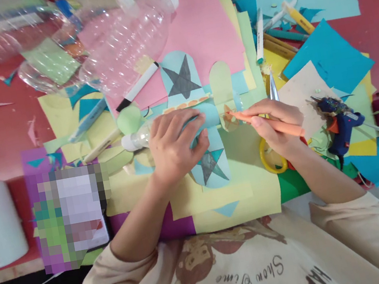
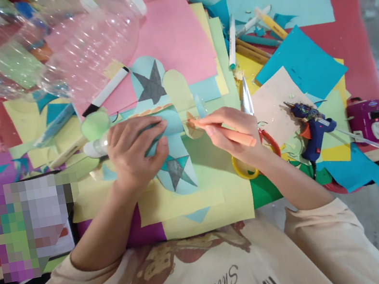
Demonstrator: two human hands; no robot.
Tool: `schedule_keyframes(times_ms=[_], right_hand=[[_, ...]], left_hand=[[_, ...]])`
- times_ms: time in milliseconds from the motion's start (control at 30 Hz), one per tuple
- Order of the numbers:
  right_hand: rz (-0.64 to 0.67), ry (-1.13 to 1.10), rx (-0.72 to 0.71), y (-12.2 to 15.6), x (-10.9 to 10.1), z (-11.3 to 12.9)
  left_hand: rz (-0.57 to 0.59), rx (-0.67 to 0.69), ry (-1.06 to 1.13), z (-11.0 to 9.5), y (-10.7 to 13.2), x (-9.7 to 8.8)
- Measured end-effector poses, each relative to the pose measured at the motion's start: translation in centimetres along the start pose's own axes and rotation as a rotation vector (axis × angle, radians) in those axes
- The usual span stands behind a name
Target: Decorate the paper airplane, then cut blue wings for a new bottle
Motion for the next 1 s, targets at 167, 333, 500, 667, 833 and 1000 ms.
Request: schedule_keyframes(times_ms=[167,333,500,667,833,1000], right_hand=[[0.06,-0.028,-0.046,0.04,0.49,-0.03],[0.085,-0.009,-0.05,0.0,0.68,-0.04],[0.086,-0.011,-0.052,-0.01,0.64,0.06],[0.084,-0.006,-0.036,0.03,0.58,0.04],[0.084,0.009,-0.042,0.01,0.54,-0.01],[0.092,0.009,-0.051,-0.07,0.55,-0.05]], left_hand=[[-0.014,0.001,-0.015,-0.15,0.05,-0.04],[0.001,-0.01,-0.011,-0.14,0.13,-0.03],[0.006,-0.01,-0.049,-0.11,0.13,0.03],[0.014,-0.026,0.016,-0.03,0.32,0.09],[0.058,-0.06,-0.032,0.08,0.43,0.19],[-0.003,-0.015,-0.033,-0.15,0.1,0.06]])
Point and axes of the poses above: each hand's wrist, its own y-axis away from the middle knuckle, its own x-axis out of the palm, z = x × y, the point moved 1 cm from there along -y, towards the middle knuckle, and after that the axes turned 13 degrees about -x, right-handed, at the moved point
